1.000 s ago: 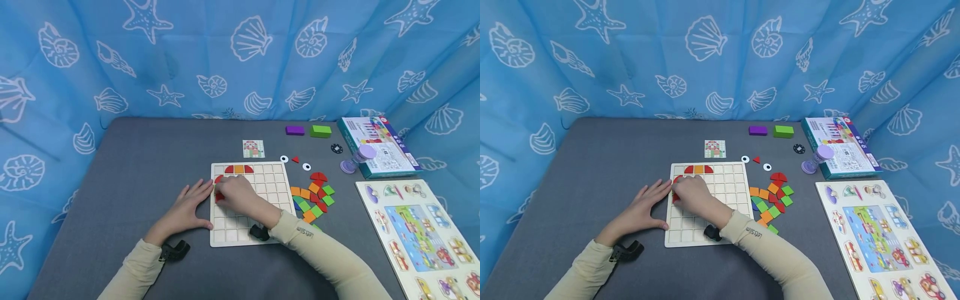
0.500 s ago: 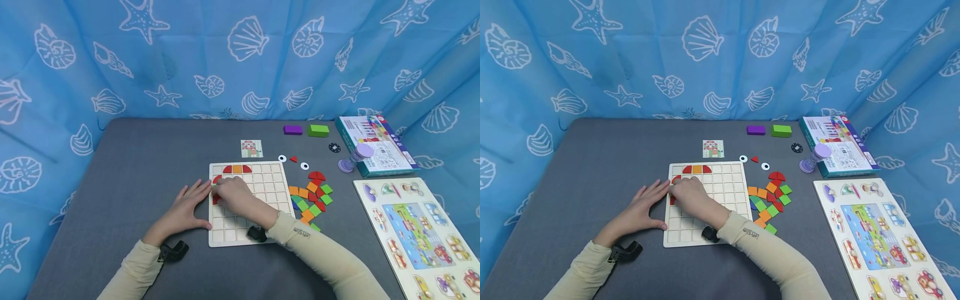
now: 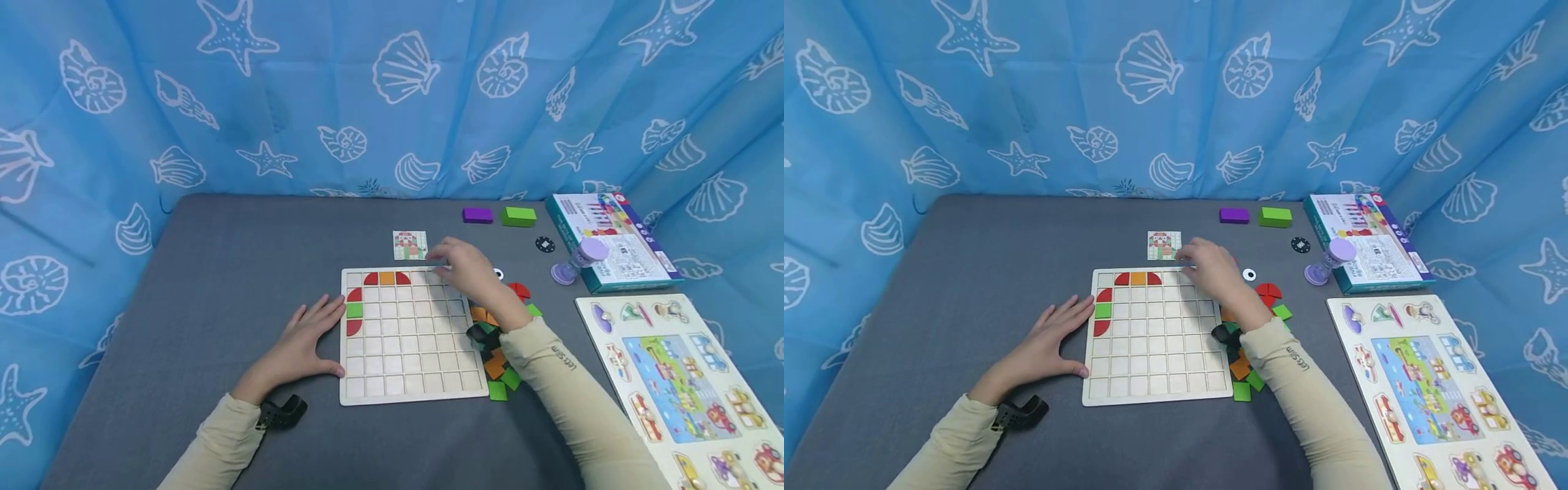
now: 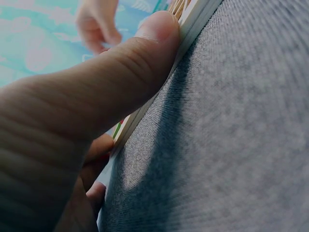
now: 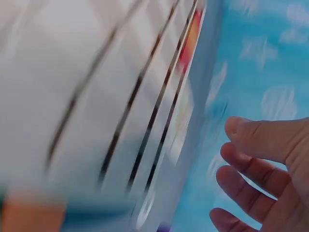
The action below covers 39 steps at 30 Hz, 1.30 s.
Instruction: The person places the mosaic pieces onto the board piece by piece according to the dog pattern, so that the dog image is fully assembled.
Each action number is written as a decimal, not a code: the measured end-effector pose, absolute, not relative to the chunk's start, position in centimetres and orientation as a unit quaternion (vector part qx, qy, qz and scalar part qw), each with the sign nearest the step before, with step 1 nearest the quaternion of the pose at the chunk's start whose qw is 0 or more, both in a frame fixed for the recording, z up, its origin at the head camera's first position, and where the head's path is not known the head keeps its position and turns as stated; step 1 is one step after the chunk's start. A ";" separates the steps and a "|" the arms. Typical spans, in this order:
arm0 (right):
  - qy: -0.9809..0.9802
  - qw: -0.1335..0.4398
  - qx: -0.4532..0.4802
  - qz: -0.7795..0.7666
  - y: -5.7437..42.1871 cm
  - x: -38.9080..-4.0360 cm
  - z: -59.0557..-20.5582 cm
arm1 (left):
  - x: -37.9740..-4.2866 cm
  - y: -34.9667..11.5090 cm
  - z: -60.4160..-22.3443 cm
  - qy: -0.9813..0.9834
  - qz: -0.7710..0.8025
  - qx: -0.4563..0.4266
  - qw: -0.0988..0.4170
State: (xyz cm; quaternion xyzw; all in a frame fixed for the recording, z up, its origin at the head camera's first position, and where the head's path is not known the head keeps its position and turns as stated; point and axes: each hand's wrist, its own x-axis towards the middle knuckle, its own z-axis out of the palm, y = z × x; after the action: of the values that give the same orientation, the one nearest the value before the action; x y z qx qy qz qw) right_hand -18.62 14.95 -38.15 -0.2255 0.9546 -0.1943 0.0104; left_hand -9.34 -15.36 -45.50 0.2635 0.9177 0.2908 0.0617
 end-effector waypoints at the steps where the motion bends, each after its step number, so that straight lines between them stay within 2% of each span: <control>1: 0.958 0.016 -0.211 -0.193 16.0 -19.0 -38.2 | -9.4 -15.4 -45.5 0.918 0.290 0.265 0.061; 9: 0.970 0.042 -0.179 -0.161 20.6 -20.6 -39.9 | -9.4 -15.4 -45.7 0.916 0.288 0.271 0.061; 14: 0.972 0.057 -0.174 -0.150 20.6 -20.8 -40.6 | -9.4 -15.4 -45.6 0.918 0.287 0.267 0.062; 27: 0.980 0.046 -0.142 -0.128 20.4 -21.7 -41.0 | -9.4 -15.4 -45.8 0.918 0.287 0.267 0.059; 33: 0.974 0.027 -0.173 -0.145 18.0 -20.8 -39.9 | -9.4 -15.4 -45.8 0.918 0.286 0.268 0.061; 39: 0.945 -0.014 -0.295 -0.144 12.4 -18.9 -39.4 | -9.4 -15.4 -45.8 0.918 0.288 0.265 0.065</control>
State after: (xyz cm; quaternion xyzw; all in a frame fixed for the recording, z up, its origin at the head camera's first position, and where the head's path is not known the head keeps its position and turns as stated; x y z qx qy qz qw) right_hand -18.90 12.38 -39.35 -0.2951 0.9445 -0.1435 -0.0138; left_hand -9.39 -15.43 -45.78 0.2654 0.9179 0.2877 0.0649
